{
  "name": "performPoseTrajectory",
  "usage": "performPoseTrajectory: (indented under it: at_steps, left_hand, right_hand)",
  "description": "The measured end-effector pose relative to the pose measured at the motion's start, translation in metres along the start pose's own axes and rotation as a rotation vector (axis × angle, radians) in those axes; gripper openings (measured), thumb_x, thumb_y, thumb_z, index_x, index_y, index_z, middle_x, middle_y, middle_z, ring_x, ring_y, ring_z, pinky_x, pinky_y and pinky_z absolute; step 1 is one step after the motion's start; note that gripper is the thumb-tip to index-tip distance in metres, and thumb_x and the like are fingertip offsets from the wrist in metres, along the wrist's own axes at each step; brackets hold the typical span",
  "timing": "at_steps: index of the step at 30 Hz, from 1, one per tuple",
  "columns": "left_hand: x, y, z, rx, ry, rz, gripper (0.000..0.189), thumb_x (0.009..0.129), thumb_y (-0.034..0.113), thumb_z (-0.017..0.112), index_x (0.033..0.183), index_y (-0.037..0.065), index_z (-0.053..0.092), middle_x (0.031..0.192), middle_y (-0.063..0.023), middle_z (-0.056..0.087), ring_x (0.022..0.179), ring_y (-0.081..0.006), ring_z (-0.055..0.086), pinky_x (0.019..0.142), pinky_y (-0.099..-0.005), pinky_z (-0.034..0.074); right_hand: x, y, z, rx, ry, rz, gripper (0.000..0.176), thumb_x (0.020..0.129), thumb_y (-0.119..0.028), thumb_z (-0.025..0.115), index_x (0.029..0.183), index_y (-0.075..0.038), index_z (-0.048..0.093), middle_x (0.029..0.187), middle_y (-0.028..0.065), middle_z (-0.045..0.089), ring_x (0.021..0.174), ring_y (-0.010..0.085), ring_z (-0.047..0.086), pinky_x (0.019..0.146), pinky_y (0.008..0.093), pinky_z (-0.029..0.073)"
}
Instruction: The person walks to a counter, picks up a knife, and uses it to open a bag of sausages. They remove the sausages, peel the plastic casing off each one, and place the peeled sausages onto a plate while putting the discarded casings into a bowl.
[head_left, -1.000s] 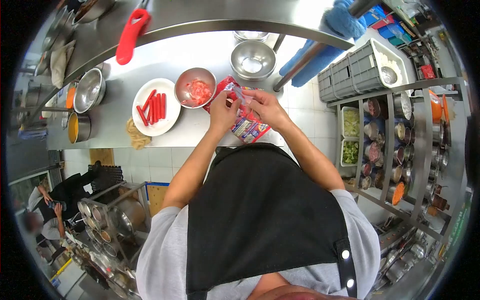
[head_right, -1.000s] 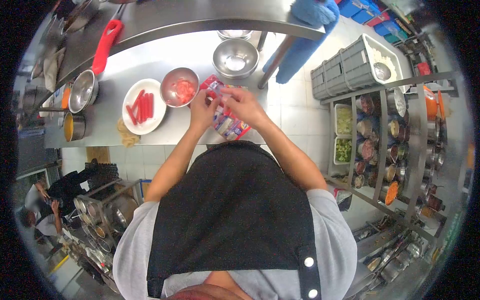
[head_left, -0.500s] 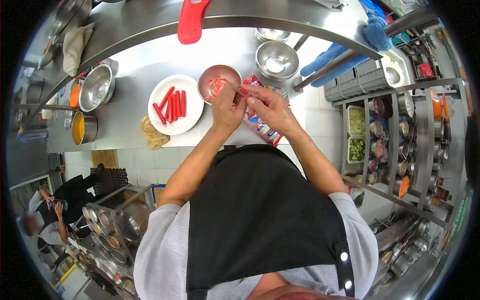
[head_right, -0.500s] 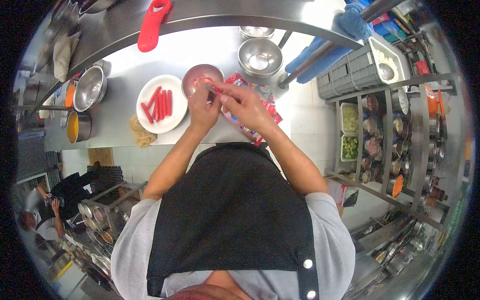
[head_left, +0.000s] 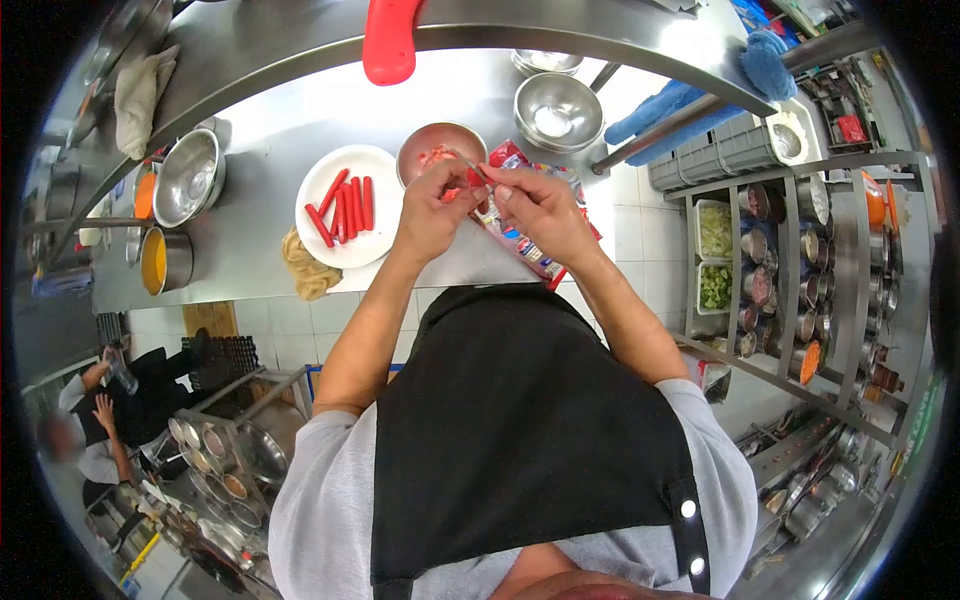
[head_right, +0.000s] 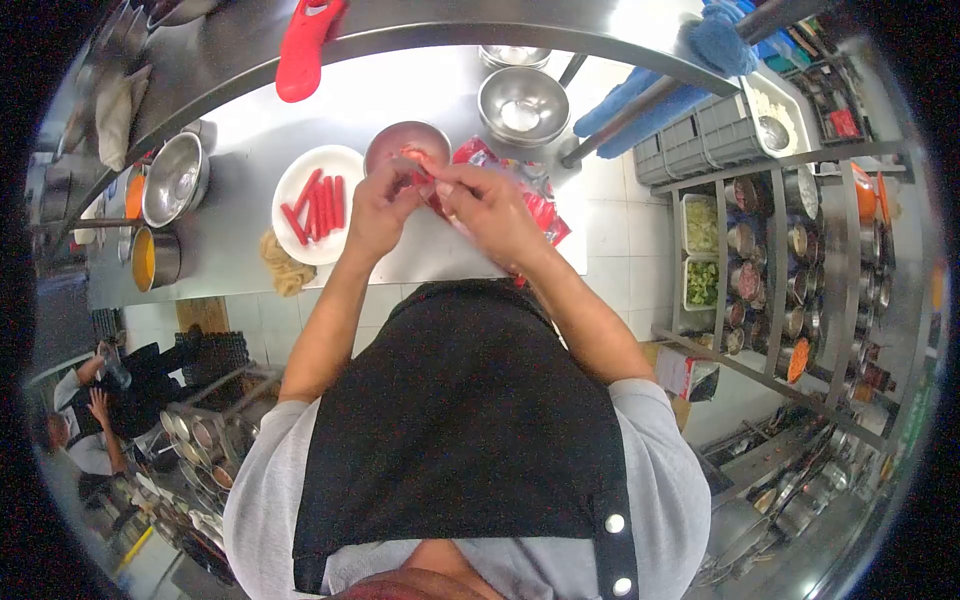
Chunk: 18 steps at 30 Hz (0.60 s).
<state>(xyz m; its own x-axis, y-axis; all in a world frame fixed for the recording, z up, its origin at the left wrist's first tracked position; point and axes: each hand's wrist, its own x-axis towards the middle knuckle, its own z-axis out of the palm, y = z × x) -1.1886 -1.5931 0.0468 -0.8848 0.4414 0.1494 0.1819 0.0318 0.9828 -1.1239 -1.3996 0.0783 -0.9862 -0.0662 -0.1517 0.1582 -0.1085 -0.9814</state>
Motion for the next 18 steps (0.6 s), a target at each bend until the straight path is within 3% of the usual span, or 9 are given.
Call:
performPoseTrajectory:
  at_steps: [5, 8, 11, 14, 18]
  left_hand:
    - [0.000, -0.024, 0.002, -0.472, 0.077, -0.229, 0.024, 0.101, 0.000, 0.066, 0.125, 0.001, 0.066, 0.111, -0.0059, 0.073, 0.099, -0.0151, 0.069, 0.087, -0.0283, 0.055]
    - [-0.004, -0.016, 0.009, -0.859, 0.096, -0.277, 0.022, 0.105, 0.011, 0.064, 0.126, 0.004, 0.067, 0.107, -0.0050, 0.071, 0.092, -0.0133, 0.066, 0.080, -0.0256, 0.053]
    - [0.000, -0.001, -0.005, -1.084, -0.015, -0.335, 0.028, 0.106, 0.023, 0.062, 0.128, 0.006, 0.066, 0.100, -0.0040, 0.068, 0.080, -0.0135, 0.062, 0.067, -0.0253, 0.049]
    - [0.000, -0.001, -0.010, -1.146, 0.016, -0.361, 0.033, 0.106, 0.030, 0.062, 0.127, 0.005, 0.065, 0.095, -0.0042, 0.066, 0.074, -0.0136, 0.060, 0.059, -0.0261, 0.045]
    - [-0.001, -0.024, -0.014, -1.318, 0.006, -0.243, 0.028, 0.108, 0.025, 0.059, 0.123, 0.003, 0.064, 0.091, -0.0044, 0.065, 0.072, -0.0131, 0.059, 0.055, -0.0250, 0.044]
  right_hand:
    - [0.012, 0.003, 0.007, 0.131, 0.024, 0.019, 0.031, 0.107, -0.008, 0.063, 0.135, -0.002, 0.072, 0.087, -0.0027, 0.063, 0.072, 0.0050, 0.051, 0.061, 0.0231, 0.041]
    - [0.017, 0.005, 0.009, 0.253, 0.016, 0.046, 0.031, 0.108, -0.010, 0.063, 0.137, -0.003, 0.071, 0.083, -0.0031, 0.060, 0.064, 0.0054, 0.047, 0.055, 0.0232, 0.035]
    - [0.020, 0.012, 0.008, 0.329, -0.009, 0.057, 0.033, 0.108, -0.011, 0.061, 0.140, -0.003, 0.068, 0.081, -0.0026, 0.058, 0.060, 0.0062, 0.046, 0.052, 0.0238, 0.032]
    - [0.025, 0.019, 0.007, 0.338, -0.038, 0.098, 0.035, 0.109, -0.012, 0.060, 0.142, -0.003, 0.066, 0.081, -0.0018, 0.058, 0.059, 0.0068, 0.046, 0.051, 0.0241, 0.032]
    - [0.027, 0.019, 0.013, 0.257, -0.029, 0.157, 0.036, 0.109, -0.012, 0.059, 0.143, -0.003, 0.065, 0.082, -0.0013, 0.059, 0.060, 0.0071, 0.047, 0.051, 0.0242, 0.034]
